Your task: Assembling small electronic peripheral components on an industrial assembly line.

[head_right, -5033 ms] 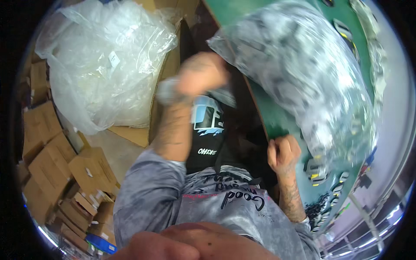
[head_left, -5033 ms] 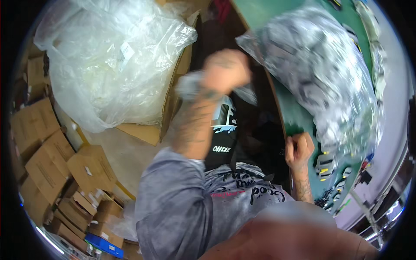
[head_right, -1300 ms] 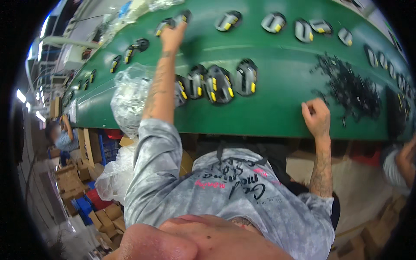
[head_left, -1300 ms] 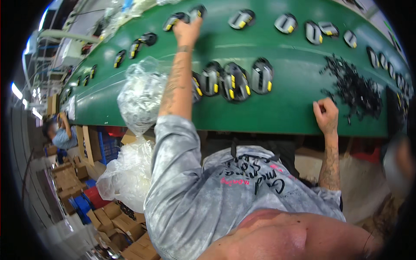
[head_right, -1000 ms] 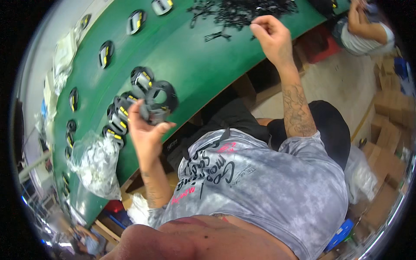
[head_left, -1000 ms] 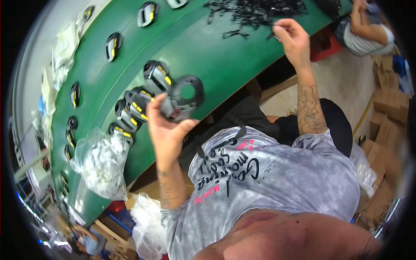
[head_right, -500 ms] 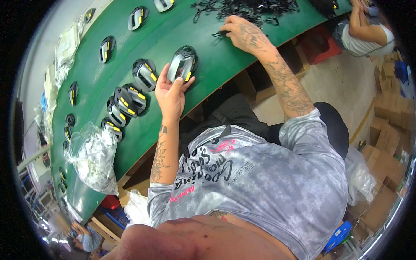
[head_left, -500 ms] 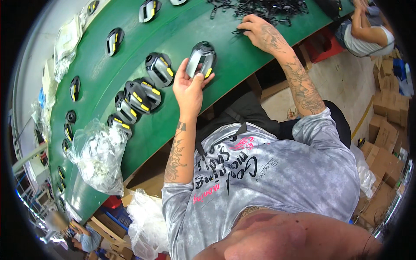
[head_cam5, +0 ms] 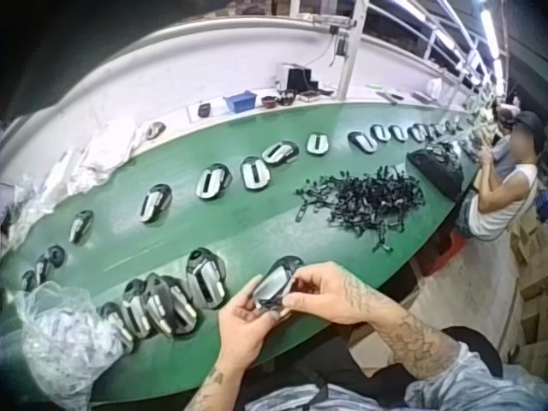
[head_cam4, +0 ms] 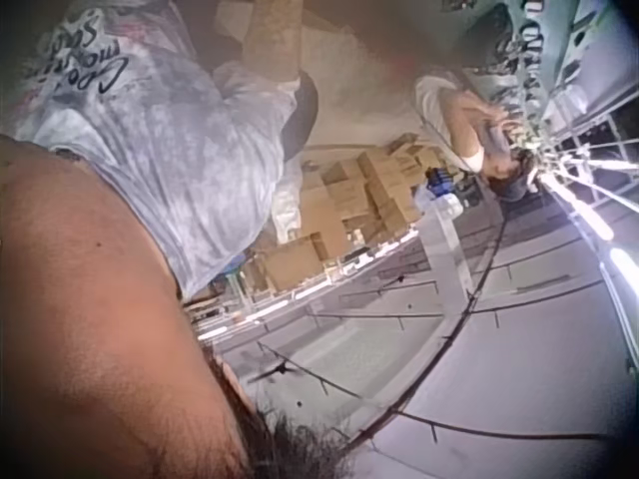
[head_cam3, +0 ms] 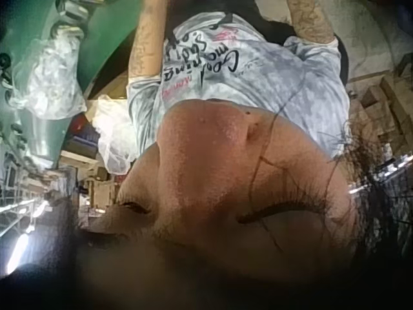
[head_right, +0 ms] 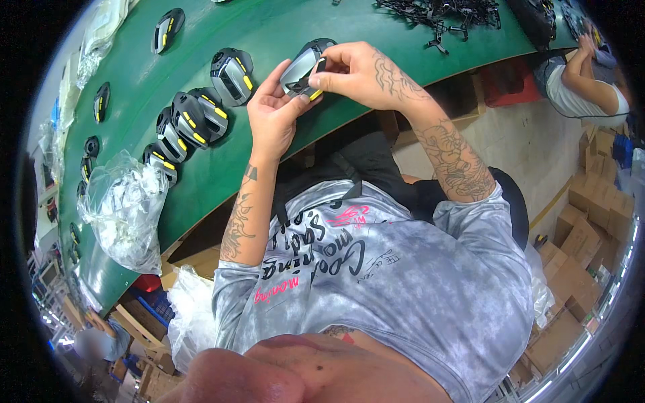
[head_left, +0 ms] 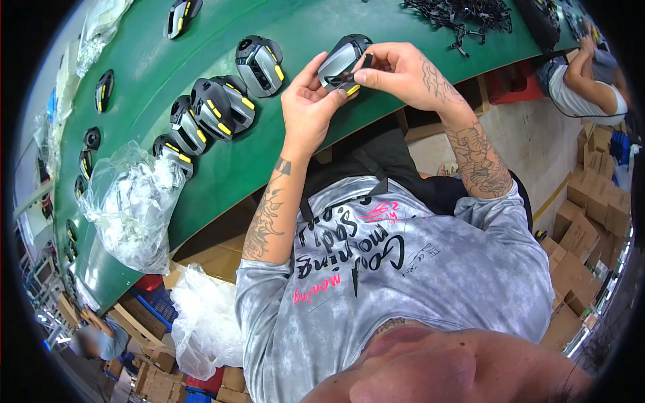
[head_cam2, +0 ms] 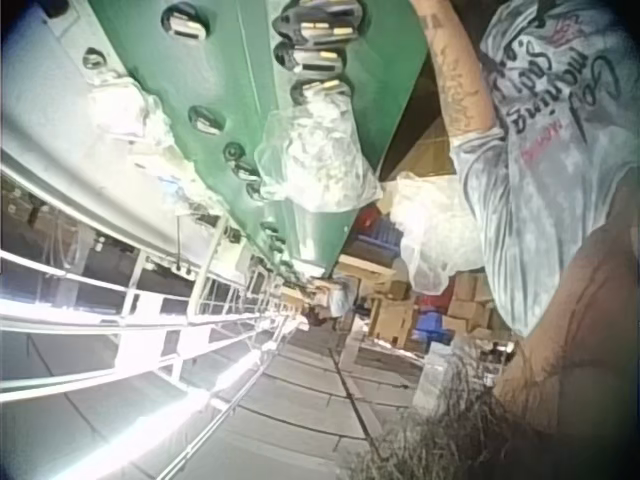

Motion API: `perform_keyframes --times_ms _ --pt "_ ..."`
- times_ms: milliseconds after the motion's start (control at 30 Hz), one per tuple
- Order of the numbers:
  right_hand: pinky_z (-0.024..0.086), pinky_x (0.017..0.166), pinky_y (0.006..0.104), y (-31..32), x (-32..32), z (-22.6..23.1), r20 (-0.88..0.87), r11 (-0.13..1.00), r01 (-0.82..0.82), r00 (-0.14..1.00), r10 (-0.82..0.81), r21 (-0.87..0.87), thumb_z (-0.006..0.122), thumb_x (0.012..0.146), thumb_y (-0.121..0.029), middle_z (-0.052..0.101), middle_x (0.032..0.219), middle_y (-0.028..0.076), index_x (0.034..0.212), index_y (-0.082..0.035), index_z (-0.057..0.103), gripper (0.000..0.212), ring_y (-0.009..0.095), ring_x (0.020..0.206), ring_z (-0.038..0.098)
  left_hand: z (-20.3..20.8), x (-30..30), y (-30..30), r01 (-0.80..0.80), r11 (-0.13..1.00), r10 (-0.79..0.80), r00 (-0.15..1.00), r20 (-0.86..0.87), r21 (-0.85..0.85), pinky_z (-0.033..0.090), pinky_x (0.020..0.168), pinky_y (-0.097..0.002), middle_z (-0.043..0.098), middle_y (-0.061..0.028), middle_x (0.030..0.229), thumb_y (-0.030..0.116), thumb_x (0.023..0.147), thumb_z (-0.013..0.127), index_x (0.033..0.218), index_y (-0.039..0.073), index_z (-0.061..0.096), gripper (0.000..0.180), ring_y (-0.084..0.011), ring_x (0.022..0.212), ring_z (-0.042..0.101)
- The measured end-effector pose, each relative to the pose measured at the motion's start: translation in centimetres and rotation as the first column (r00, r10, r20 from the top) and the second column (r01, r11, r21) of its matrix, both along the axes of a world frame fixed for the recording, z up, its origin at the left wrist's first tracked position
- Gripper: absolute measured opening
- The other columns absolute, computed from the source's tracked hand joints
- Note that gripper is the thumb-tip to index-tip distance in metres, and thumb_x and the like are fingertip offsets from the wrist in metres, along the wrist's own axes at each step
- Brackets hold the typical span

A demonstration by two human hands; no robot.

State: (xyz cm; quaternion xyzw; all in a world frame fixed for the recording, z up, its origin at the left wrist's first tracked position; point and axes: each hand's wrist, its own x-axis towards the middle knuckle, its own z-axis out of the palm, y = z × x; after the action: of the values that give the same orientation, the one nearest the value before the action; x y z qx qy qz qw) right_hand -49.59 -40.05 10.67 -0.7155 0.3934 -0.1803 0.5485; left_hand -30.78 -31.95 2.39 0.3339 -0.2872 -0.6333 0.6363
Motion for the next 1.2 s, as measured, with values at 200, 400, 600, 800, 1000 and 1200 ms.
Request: perform_keyframes --times_ms 200,400,600,800,1000,1200 --pt "0.045 0.065 0.0307 -0.2 0.8 1.3 -0.294 0.987 0.042 0.952 -0.087 -0.157 0.071 0.097 -0.026 0.060 0.074 0.003 0.092 0.003 0.069 0.029 0.011 0.069 0.052 0.1 0.0 0.1 0.012 1.000 -0.010 0.998 -0.064 0.021 0.063 0.100 -0.0478 0.059 -0.0237 0.138 -0.016 0.091 0.061 0.153 -0.013 0.036 0.067 -0.0303 0.121 0.066" --pt "0.052 0.070 0.0369 0.5 1.4 1.1 -0.312 0.907 0.022 0.935 -0.168 -0.421 0.077 0.090 -0.029 0.069 0.086 0.013 0.088 0.003 0.070 0.032 0.024 0.073 0.064 -0.2 0.3 0.0 -0.010 0.999 0.012 0.999 -0.035 0.044 0.064 0.093 -0.0399 0.065 -0.0193 0.130 -0.009 0.093 0.066 0.150 -0.013 0.042 0.063 -0.0237 0.113 0.069" --pt "0.055 0.081 0.0383 0.1 0.8 -1.8 -0.172 0.747 0.077 0.953 -0.250 -0.660 0.087 0.082 -0.037 0.069 0.108 0.016 0.085 0.000 0.065 0.043 0.030 0.092 0.069 -0.4 -0.1 0.2 -0.077 0.994 0.071 0.994 0.080 0.077 0.065 0.083 -0.0324 0.069 -0.0173 0.123 0.000 0.096 0.070 0.147 -0.011 0.048 0.057 -0.0190 0.102 0.072" --pt "0.054 0.091 0.0372 0.0 1.2 -4.6 -0.021 0.814 0.234 0.957 -0.289 -0.532 0.092 0.076 -0.041 0.068 0.116 0.019 0.084 -0.002 0.057 0.052 0.031 0.102 0.068 -0.4 -0.1 0.1 -0.083 0.994 0.074 0.988 0.135 0.068 0.066 0.081 -0.0312 0.069 -0.0160 0.122 0.001 0.097 0.070 0.146 -0.009 0.051 0.053 -0.0190 0.102 0.072" --pt "0.052 0.098 0.0338 -0.8 -0.2 -4.9 0.071 0.959 0.220 0.975 -0.211 -0.179 0.091 0.080 -0.032 0.065 0.123 0.013 0.126 0.000 0.055 0.066 0.019 0.112 0.063 -0.7 -0.2 0.3 -0.043 0.996 0.032 0.990 0.135 0.073 0.066 0.078 -0.0303 0.069 -0.0165 0.121 -0.001 0.098 0.066 0.145 -0.009 0.052 0.050 -0.0199 0.102 0.073" --pt "0.048 0.105 0.0308 -0.9 -2.2 -5.2 0.254 0.999 0.033 0.966 -0.040 0.035 0.084 0.088 -0.018 0.060 0.133 0.009 0.148 0.001 0.049 0.073 0.016 0.119 0.059 0.0 0.3 0.0 0.009 0.999 -0.012 0.998 0.059 0.050 0.066 0.082 -0.0332 0.067 -0.0164 0.125 -0.002 0.100 0.060 0.144 -0.007 0.053 0.045 -0.0213 0.105 0.072"
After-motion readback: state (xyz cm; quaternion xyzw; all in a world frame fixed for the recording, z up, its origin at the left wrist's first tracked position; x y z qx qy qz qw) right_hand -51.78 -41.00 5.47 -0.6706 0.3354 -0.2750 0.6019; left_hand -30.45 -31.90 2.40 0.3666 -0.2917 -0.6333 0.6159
